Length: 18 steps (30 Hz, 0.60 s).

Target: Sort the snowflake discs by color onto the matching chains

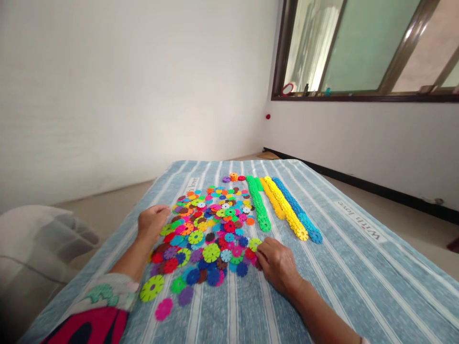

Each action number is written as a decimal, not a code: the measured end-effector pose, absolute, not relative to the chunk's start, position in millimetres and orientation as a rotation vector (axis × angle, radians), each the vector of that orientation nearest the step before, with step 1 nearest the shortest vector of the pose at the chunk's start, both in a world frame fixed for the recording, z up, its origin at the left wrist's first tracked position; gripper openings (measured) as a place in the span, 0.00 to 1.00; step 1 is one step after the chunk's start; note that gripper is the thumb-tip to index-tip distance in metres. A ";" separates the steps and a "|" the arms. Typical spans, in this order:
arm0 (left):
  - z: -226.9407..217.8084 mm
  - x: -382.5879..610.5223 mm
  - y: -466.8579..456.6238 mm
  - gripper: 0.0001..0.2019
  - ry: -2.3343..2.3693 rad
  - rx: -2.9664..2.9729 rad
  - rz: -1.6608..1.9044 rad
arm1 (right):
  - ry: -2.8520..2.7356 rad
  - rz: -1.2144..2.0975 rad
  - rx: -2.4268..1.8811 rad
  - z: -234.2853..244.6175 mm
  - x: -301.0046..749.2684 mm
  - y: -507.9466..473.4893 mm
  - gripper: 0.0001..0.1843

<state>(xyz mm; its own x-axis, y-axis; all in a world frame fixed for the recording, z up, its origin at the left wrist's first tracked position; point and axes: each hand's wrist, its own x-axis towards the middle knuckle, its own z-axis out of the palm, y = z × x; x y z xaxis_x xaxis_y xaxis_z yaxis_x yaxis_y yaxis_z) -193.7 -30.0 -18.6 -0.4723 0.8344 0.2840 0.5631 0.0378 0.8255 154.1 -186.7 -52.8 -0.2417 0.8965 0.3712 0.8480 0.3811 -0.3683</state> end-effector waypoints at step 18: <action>-31.1 -189.7 -24.8 0.17 1.959 1.476 1.401 | -1.995 0.006 -1.600 -63.2 149.5 -178.6 0.14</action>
